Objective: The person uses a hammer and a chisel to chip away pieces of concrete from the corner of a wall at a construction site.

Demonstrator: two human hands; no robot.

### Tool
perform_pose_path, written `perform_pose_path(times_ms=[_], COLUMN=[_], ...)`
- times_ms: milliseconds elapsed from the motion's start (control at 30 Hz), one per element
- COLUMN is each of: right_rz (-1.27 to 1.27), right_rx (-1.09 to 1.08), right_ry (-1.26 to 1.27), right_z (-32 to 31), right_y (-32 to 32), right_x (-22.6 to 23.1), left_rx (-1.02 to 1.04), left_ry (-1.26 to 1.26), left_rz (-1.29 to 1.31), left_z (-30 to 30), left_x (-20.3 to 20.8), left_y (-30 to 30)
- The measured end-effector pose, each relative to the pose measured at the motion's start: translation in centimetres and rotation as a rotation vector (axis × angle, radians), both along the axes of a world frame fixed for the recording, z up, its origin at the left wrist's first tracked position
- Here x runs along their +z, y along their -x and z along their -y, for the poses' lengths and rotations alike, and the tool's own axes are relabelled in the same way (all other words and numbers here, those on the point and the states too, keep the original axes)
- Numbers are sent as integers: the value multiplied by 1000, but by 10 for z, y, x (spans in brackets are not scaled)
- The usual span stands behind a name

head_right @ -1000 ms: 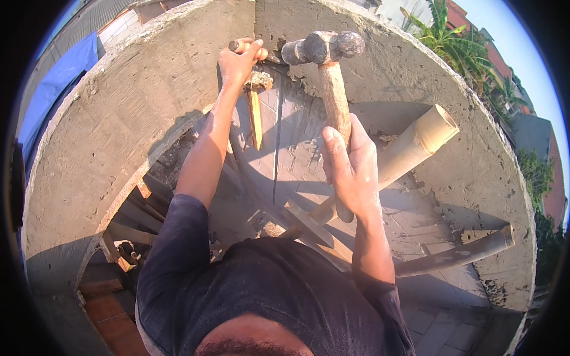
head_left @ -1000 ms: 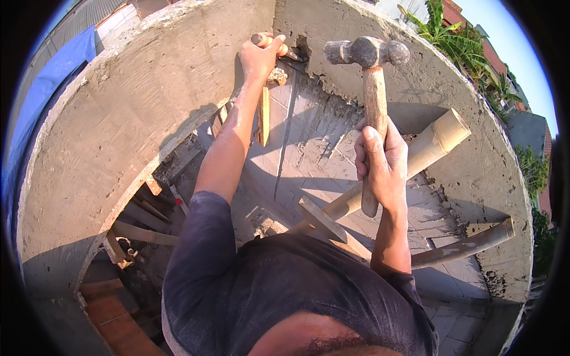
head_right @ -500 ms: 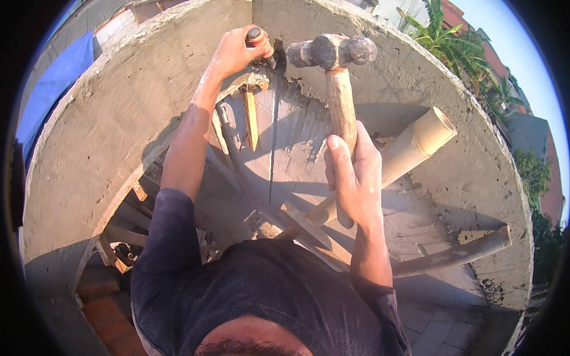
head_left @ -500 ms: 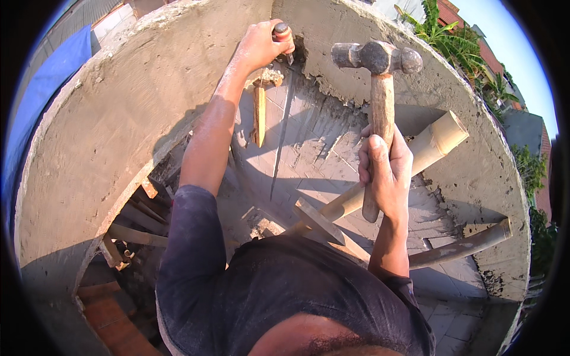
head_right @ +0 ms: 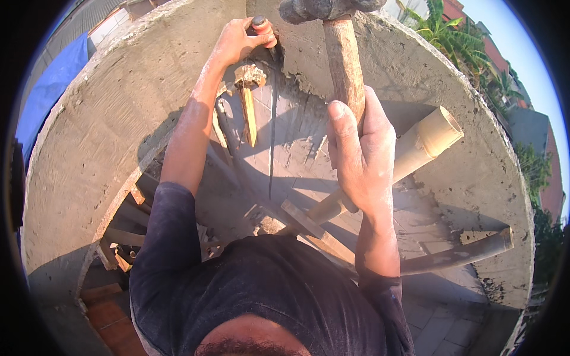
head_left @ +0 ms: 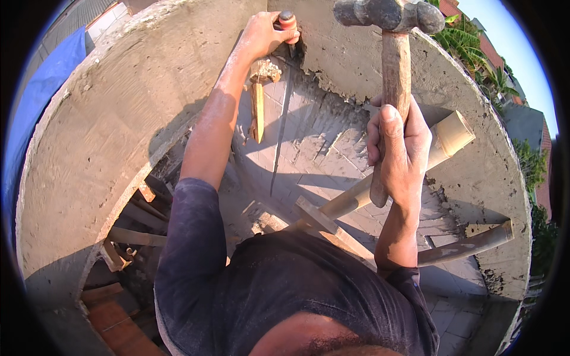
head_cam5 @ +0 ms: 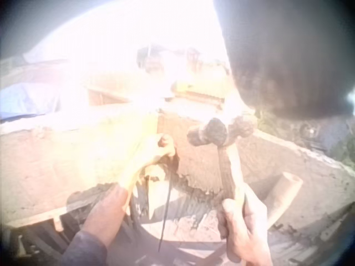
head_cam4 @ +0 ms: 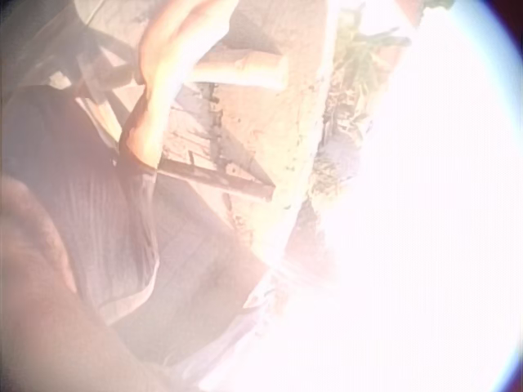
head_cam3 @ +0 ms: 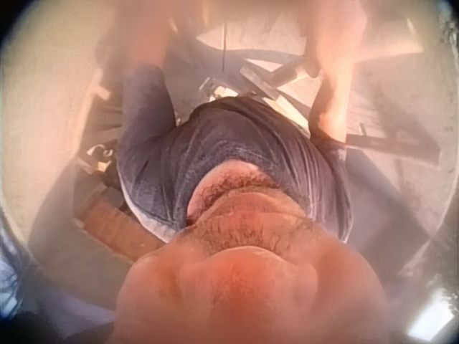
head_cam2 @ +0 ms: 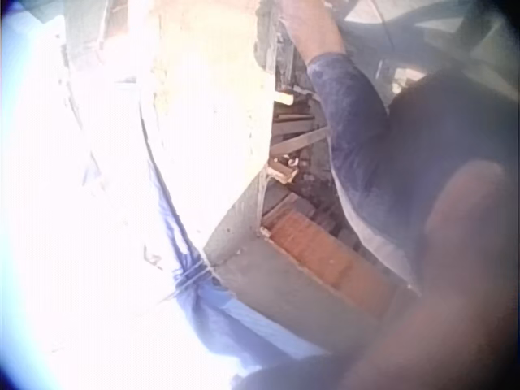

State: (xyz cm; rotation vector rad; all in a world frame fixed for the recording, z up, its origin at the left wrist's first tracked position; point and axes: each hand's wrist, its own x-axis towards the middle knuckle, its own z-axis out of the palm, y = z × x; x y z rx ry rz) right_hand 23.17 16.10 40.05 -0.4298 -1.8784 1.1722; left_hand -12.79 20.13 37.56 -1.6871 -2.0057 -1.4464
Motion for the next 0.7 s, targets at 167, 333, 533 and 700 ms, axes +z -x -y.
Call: perform_pose_path(times_ms=[167,333,533,700], right_rz=[-181,300,369,171], right_rx=[-66,-279,-233,-317], right_ry=[-347,-690,-627,-687], right_z=[-5,-34,-17,-24], right_y=[37,83,78,97], right_x=[47,46,59,46], left_rx=[66,55,92,52], left_ry=[-50,67,-107,-86], left_rz=[-177,-35,-93,-45], left_z=[-8,-9,-18,-7], left_x=[-4,5,-18,-14], left_y=[2,-14,-7,-11])
